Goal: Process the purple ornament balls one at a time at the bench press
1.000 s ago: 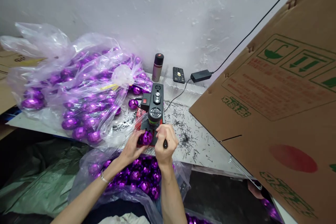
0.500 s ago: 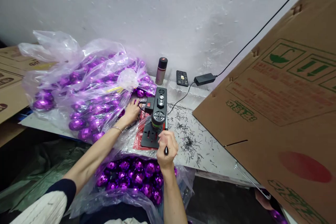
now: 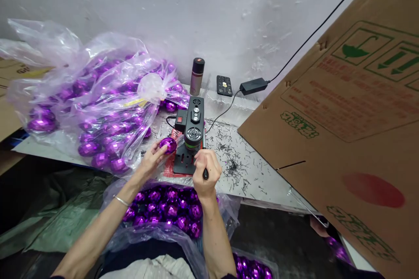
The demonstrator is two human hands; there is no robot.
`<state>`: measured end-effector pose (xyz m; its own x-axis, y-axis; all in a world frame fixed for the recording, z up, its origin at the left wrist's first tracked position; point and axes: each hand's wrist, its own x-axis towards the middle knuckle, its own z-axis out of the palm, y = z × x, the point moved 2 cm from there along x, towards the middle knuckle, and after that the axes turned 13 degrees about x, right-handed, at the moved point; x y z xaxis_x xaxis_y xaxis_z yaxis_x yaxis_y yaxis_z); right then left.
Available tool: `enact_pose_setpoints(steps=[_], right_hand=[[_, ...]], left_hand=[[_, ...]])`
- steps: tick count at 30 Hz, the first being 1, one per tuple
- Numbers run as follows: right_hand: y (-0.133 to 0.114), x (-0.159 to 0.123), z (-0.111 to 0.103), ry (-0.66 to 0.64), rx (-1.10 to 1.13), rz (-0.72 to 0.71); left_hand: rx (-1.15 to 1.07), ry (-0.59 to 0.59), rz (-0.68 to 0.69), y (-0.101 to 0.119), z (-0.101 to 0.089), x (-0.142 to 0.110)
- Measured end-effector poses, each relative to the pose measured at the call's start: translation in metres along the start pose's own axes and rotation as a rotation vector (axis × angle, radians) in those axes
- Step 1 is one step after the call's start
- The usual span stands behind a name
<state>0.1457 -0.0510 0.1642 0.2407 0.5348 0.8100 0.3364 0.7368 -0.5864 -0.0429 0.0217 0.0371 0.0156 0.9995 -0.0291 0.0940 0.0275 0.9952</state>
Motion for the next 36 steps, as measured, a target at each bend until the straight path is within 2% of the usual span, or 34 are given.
enact_pose_setpoints(steps=[4, 7, 11, 15, 21, 25, 31, 36], right_hand=[[-0.004, 0.005, -0.001, -0.04, -0.039, -0.002], [-0.005, 0.006, -0.002, -0.072, -0.061, -0.003], [-0.005, 0.005, -0.003, -0.068, -0.068, -0.015], [-0.004, 0.004, -0.002, -0.063, -0.067, -0.02], [-0.004, 0.002, -0.002, -0.066, -0.058, -0.034], [-0.004, 0.001, -0.003, -0.073, -0.062, -0.034], [-0.003, -0.001, -0.003, -0.072, -0.07, -0.019], [0.006, -0.016, -0.003, -0.043, -0.08, -0.033]], left_hand=[[0.012, -0.01, 0.063, -0.013, 0.027, -0.008], [0.059, -0.028, 0.103, -0.017, 0.037, -0.008], [0.2, 0.008, 0.142, -0.022, 0.041, -0.009], [0.44, 0.037, 0.247, -0.025, 0.044, -0.011], [0.671, 0.025, 0.408, -0.013, 0.047, -0.009], [0.706, -0.009, 0.507, -0.01, 0.052, -0.006], [0.599, -0.001, 0.519, -0.02, 0.058, -0.005], [0.605, -0.007, 0.514, -0.022, 0.056, -0.007]])
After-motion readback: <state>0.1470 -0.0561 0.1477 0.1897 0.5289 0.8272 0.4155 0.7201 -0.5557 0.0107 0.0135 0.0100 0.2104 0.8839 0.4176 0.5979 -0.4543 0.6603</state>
